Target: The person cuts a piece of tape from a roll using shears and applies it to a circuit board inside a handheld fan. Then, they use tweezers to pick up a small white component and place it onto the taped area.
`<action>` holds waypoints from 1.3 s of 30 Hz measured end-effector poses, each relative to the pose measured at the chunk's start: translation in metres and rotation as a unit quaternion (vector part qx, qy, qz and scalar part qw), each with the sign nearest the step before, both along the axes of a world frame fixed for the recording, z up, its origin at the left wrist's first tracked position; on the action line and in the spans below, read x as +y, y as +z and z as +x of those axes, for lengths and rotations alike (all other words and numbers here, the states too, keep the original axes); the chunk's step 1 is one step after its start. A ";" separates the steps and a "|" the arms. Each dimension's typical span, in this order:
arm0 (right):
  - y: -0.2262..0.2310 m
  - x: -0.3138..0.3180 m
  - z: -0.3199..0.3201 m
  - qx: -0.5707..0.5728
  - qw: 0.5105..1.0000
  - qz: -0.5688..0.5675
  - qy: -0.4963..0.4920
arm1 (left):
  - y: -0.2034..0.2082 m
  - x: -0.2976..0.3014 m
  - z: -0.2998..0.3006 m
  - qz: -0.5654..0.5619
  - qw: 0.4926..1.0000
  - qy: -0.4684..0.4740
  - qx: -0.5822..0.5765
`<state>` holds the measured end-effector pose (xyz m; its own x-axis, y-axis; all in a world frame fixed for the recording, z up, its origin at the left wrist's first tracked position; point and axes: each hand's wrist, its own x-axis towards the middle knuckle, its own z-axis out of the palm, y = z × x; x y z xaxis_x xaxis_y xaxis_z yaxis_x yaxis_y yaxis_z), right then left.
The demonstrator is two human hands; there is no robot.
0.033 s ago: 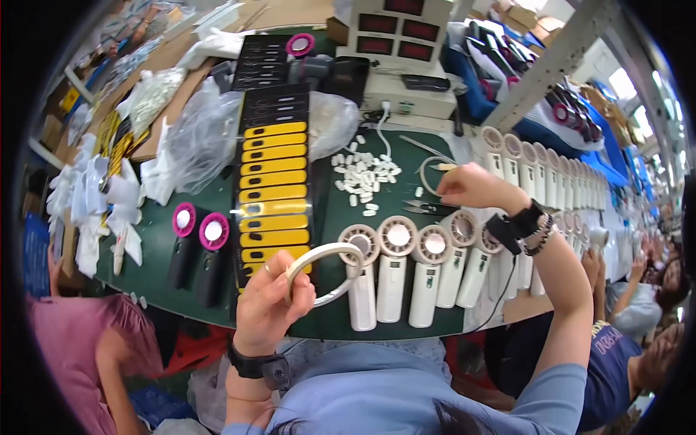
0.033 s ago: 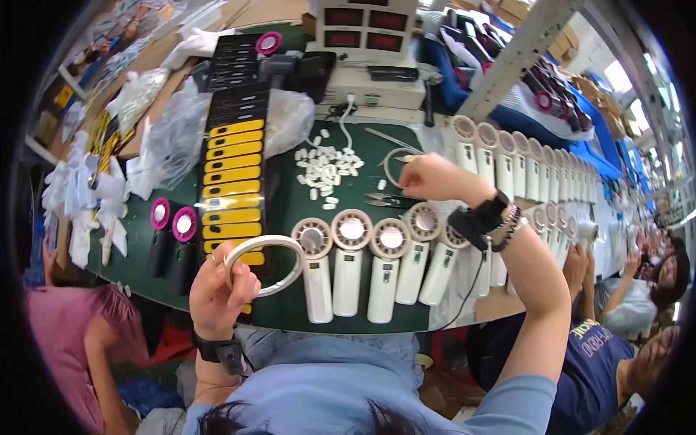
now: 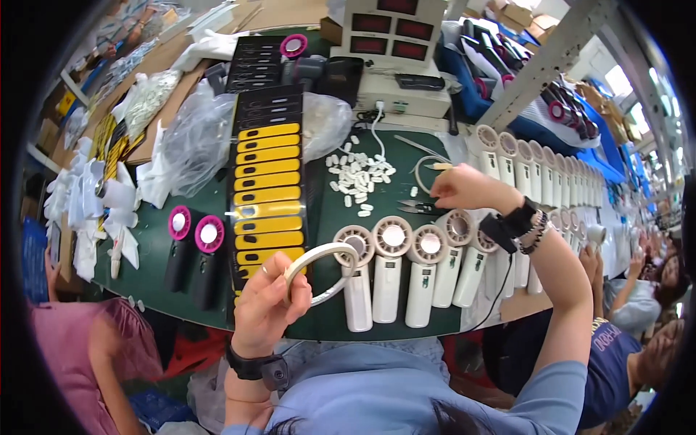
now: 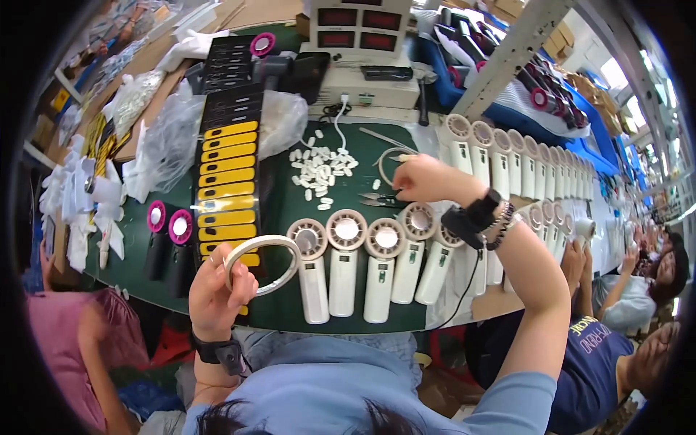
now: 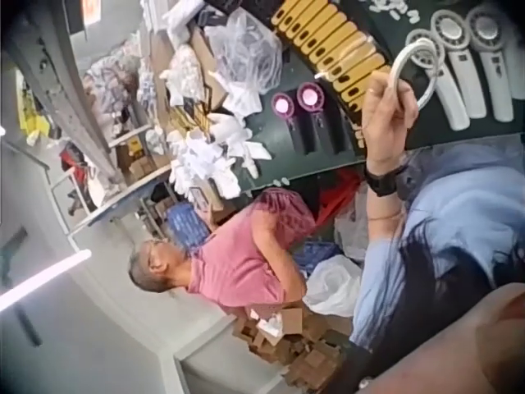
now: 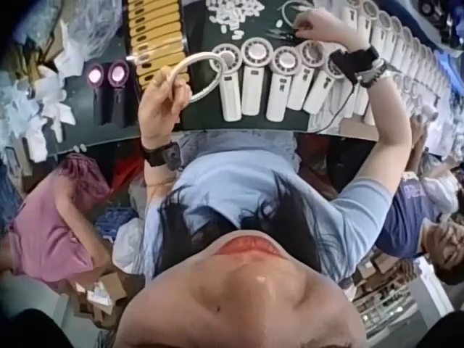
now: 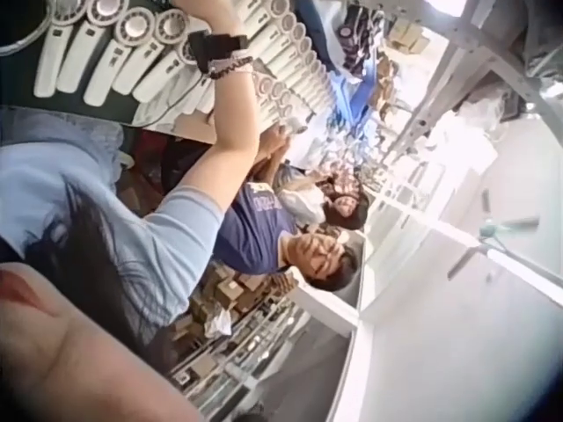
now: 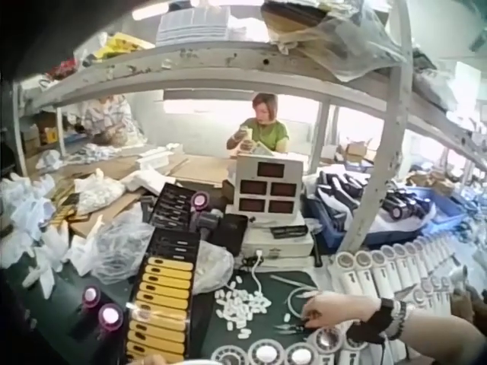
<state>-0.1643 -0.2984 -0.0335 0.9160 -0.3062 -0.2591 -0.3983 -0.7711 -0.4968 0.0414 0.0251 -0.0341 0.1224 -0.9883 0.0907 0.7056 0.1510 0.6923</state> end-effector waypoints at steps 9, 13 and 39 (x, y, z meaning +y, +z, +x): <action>-0.008 -0.001 0.024 0.102 0.983 -0.066 0.137 | 0.010 -0.009 -0.018 0.088 0.977 0.042 -0.188; 0.011 -0.004 0.017 0.015 0.995 -0.037 0.086 | 0.015 -0.012 -0.017 0.086 0.974 0.049 -0.206; 0.033 0.221 0.042 -0.317 0.933 0.126 -0.113 | 0.008 -0.007 -0.035 0.071 0.987 0.107 -0.096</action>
